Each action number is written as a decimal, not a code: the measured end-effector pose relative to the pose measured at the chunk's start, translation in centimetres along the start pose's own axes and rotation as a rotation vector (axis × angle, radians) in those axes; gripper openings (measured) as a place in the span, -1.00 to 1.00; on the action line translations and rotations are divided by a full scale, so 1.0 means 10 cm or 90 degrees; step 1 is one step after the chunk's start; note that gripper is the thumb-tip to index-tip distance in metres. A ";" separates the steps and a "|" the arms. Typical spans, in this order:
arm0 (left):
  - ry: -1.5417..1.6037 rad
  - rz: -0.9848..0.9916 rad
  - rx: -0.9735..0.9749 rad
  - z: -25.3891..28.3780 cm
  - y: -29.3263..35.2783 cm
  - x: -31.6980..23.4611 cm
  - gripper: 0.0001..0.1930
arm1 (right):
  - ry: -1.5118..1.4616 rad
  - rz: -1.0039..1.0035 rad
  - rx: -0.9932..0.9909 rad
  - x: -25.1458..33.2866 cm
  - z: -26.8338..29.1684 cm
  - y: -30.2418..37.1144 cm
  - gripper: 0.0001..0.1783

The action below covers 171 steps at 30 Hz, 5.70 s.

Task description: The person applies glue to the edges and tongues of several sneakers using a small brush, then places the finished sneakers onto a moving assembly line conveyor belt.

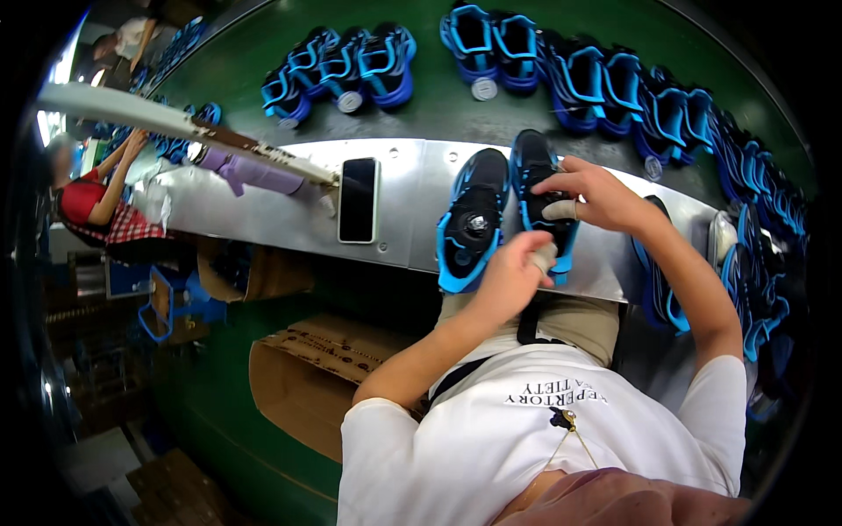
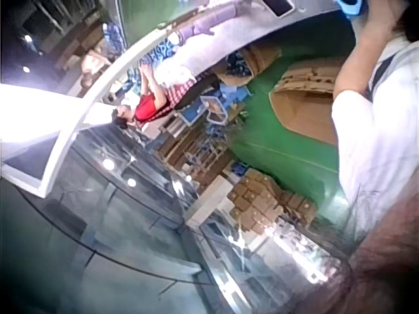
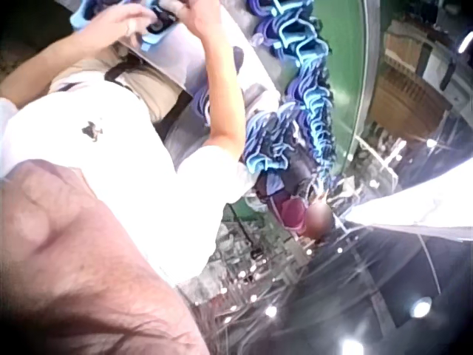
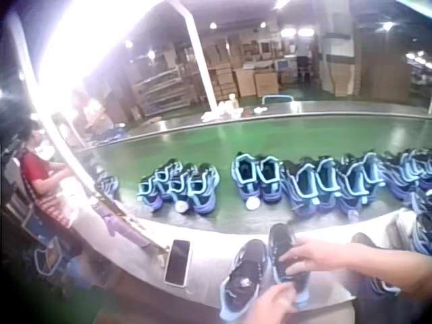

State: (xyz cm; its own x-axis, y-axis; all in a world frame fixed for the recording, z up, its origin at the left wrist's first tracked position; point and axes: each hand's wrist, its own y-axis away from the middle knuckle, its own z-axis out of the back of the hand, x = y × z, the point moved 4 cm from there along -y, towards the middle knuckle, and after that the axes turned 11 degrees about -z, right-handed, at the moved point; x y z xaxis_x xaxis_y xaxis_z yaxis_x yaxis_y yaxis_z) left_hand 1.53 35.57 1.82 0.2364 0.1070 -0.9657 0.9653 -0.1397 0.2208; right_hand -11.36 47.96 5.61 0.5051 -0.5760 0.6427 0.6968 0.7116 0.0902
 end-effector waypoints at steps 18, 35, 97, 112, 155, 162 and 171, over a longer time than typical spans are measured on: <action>0.235 0.081 -0.061 -0.30 -0.26 0.24 -0.70 | -0.078 -0.034 0.022 -0.14 0.10 0.22 -0.62; 0.241 0.162 -0.038 -0.32 -0.36 0.22 -0.73 | -0.078 -0.107 -0.078 -0.29 -0.13 0.25 -0.73; 0.291 0.227 -0.116 -0.50 0.01 0.11 -0.67 | -0.430 -0.268 -0.078 -0.53 -0.32 0.64 -0.61; -0.926 -0.136 0.266 -0.35 -0.79 -0.34 -0.65 | -0.184 -0.129 -0.157 -0.47 -0.72 0.67 -0.10; -0.648 -0.371 -0.058 0.49 -0.26 -0.33 -0.73 | -0.122 -0.152 -0.104 -0.18 -0.15 0.42 -0.52; -0.725 -0.364 0.001 0.53 -0.24 -0.30 -0.52 | -0.056 -0.133 -0.042 -0.31 -0.48 -0.42 -0.42; -0.590 -0.323 0.025 0.57 -0.24 -0.35 -0.55 | 0.001 -0.061 0.072 -0.41 -1.15 -1.17 -0.39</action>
State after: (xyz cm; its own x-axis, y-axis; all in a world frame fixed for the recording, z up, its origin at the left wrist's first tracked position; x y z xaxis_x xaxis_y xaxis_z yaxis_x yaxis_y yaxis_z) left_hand -2.23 29.97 3.90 -0.3871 -0.6294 -0.6738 0.9189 -0.3234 -0.2259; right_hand -15.75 37.39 -6.79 0.4398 -0.6441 0.6258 0.6800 0.6940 0.2364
